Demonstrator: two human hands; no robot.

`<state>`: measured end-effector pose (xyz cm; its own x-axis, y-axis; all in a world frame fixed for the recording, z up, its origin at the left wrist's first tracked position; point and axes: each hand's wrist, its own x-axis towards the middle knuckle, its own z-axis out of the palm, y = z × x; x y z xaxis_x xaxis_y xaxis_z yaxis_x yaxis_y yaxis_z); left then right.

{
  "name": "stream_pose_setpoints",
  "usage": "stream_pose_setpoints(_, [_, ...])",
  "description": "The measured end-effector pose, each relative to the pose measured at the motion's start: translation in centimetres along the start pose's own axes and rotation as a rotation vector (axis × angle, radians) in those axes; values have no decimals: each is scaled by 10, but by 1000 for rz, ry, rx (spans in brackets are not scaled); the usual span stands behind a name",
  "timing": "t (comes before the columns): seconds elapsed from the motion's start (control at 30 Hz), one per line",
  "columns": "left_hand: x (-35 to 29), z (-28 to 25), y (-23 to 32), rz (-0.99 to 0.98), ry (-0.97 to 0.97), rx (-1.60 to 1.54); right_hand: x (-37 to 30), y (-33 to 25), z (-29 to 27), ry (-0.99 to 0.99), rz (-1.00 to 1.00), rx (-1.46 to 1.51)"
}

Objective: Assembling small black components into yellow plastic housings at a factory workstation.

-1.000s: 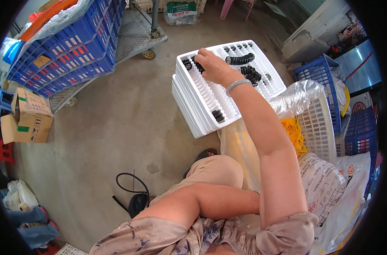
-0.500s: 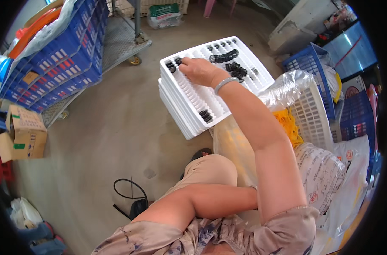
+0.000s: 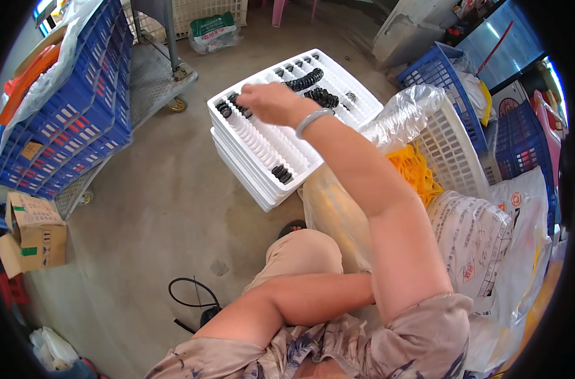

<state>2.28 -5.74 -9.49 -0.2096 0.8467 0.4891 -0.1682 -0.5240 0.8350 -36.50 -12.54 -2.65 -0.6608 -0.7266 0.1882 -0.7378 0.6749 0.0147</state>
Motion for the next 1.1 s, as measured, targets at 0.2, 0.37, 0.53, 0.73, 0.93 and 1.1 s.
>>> stream_pose_setpoints(0.2, [8,4,-15,19,-2,-28,-74,74,-41,176,591,348])
stream_pose_setpoints(0.37, [12,5,-33,22,-24,-42,-119,57,-39,-41,612,437])
stream_pose_setpoints(0.53, [13,4,-54,10,-66,-44,-125,33,-44,-125,709,195])
stream_pose_setpoints(0.73, [19,-3,-44,-20,-89,105,-126,38,-29,68,300,-76])
stream_pose_setpoints(0.93, [26,-18,-23,-45,-105,316,-121,42,-28,63,268,-193])
stream_pose_setpoints(1.1, [38,-24,-7,-61,-108,493,-124,43,-24,133,242,-87])
